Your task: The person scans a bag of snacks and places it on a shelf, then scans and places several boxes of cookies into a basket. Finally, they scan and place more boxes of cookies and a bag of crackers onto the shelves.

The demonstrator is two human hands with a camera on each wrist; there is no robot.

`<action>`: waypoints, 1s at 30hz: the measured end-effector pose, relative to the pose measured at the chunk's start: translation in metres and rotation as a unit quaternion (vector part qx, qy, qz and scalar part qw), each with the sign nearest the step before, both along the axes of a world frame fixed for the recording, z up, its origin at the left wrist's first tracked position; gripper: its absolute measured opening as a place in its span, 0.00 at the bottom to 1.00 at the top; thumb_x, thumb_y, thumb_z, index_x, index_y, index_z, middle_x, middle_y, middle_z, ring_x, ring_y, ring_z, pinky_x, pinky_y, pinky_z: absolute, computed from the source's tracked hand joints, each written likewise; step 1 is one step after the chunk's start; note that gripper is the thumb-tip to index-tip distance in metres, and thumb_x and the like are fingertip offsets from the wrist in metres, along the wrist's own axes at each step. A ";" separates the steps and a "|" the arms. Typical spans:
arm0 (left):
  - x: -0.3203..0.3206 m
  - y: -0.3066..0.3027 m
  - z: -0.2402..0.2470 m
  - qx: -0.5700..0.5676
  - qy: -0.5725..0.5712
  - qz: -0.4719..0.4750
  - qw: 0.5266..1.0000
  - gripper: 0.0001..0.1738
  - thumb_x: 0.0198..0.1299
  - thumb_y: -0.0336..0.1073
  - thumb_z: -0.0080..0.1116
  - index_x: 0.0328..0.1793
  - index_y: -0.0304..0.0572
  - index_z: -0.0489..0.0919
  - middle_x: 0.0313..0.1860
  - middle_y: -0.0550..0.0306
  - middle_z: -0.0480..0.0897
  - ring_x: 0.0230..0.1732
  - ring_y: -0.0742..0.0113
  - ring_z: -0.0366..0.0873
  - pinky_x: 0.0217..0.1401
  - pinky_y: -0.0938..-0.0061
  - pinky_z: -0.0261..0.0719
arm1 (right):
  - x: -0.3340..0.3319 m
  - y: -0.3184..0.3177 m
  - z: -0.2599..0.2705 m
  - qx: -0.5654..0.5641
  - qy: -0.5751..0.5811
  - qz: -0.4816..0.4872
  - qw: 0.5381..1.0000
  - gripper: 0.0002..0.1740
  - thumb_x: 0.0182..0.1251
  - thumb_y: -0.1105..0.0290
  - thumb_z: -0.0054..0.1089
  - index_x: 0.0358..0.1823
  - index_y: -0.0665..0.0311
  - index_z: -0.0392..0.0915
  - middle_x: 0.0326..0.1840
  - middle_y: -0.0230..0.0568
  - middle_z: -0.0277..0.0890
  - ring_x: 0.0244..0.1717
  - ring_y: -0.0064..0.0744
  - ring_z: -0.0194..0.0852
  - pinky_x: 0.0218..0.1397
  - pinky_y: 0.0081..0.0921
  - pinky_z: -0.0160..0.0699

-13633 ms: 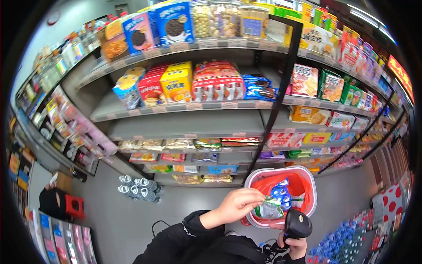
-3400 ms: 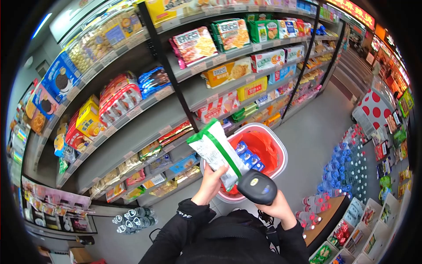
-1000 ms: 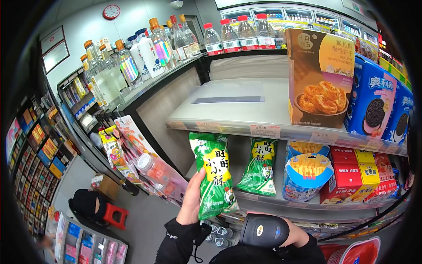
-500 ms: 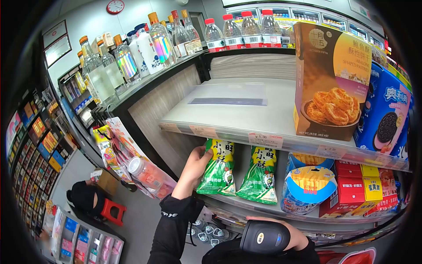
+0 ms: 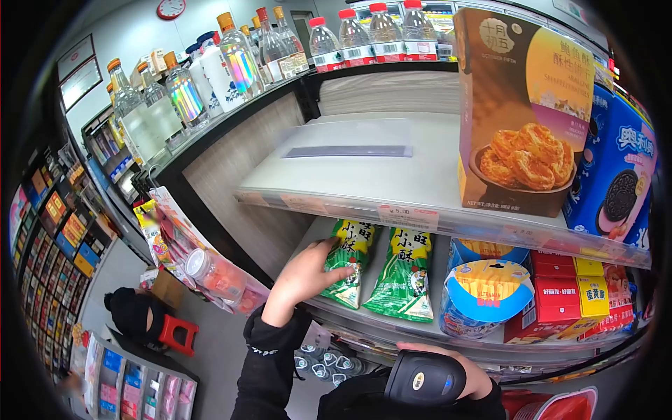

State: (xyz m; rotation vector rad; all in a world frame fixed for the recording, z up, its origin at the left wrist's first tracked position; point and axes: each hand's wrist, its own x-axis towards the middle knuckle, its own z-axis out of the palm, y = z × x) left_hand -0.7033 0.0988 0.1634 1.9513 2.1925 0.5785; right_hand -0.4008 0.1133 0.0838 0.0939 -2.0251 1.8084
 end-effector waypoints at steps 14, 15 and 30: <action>0.016 0.012 -0.013 0.062 0.181 -0.058 0.980 0.33 0.59 0.51 0.46 0.67 0.41 0.59 0.66 0.36 0.57 0.66 0.42 0.57 0.65 0.52 0.55 | 0.009 -0.012 0.002 0.007 -0.036 -0.046 0.998 0.34 0.48 0.63 0.65 0.57 0.70 0.68 0.70 0.53 0.49 0.68 0.45 0.52 0.66 0.32 0.53; 0.019 0.010 -0.012 0.013 0.162 -0.041 0.986 0.31 0.62 0.50 0.43 0.67 0.42 0.59 0.67 0.35 0.56 0.67 0.39 0.54 0.66 0.53 0.53 | 0.009 -0.013 0.005 -0.013 -0.042 -0.048 0.998 0.34 0.47 0.63 0.65 0.57 0.71 0.68 0.70 0.53 0.49 0.68 0.45 0.52 0.66 0.32 0.53; 0.070 0.009 -0.006 0.126 0.090 -0.255 0.955 0.27 0.61 0.46 0.45 0.65 0.45 0.62 0.65 0.40 0.59 0.68 0.45 0.54 0.68 0.50 0.48 | 0.012 -0.019 0.002 -0.008 -0.047 -0.071 0.996 0.34 0.47 0.64 0.65 0.57 0.70 0.68 0.69 0.53 0.50 0.68 0.46 0.52 0.66 0.33 0.53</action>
